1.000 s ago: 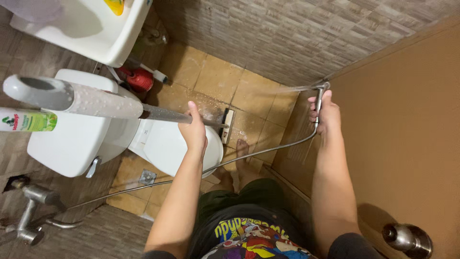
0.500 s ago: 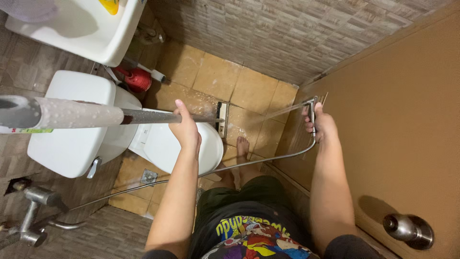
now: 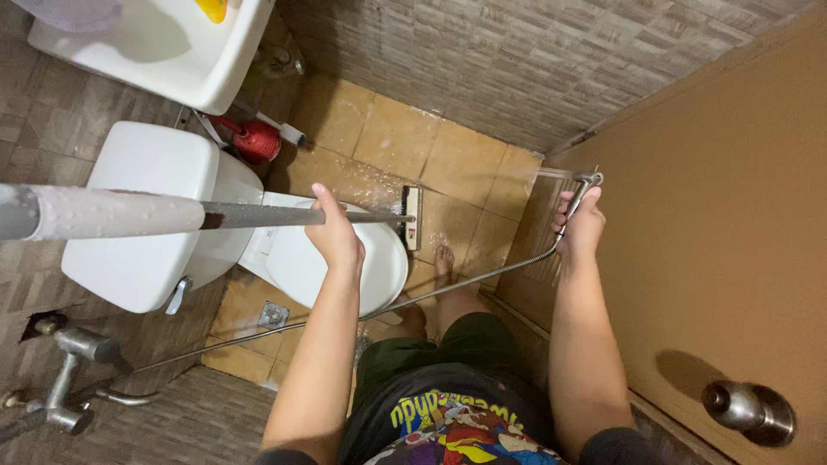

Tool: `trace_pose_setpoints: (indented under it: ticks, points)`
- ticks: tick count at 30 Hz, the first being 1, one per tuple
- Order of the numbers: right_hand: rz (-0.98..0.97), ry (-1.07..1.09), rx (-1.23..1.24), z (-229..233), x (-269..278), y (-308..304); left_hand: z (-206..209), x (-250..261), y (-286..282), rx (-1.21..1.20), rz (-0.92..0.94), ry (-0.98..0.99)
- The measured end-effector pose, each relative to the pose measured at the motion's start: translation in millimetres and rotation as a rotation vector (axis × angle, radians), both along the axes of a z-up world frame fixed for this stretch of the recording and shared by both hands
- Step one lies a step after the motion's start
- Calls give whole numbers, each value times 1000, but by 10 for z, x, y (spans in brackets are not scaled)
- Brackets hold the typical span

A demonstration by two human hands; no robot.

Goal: The person empties a small trash bin by transferring its contents into a plastic bag, replaces the liner with a new one, and then uses a spray bottle and a brush tool with a long handle to scrub the floor around the toilet and sink while rinsing with a water sprayer.

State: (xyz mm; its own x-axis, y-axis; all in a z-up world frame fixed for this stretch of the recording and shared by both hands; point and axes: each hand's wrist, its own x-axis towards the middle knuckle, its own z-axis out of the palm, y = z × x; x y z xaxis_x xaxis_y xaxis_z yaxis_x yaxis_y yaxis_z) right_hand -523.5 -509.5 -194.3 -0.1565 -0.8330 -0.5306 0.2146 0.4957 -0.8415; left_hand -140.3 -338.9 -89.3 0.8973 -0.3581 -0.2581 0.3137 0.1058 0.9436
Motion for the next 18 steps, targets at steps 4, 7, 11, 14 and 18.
trace_pose_setpoints:
  ticks: [4,7,11,14,18]
  points:
    - [-25,-25,-81,17,89,-98,-76,1,-23,17,61,8]
    - [-18,-35,-86,-41,129,-286,-130,-38,-100,32,124,44]
    - [82,-43,-66,-193,181,-681,-208,-108,-267,42,171,27]
    - [180,-77,-41,-289,278,-1045,-237,-160,-455,55,249,31]
    - [270,-71,32,-338,405,-1536,-302,-208,-708,139,344,61]
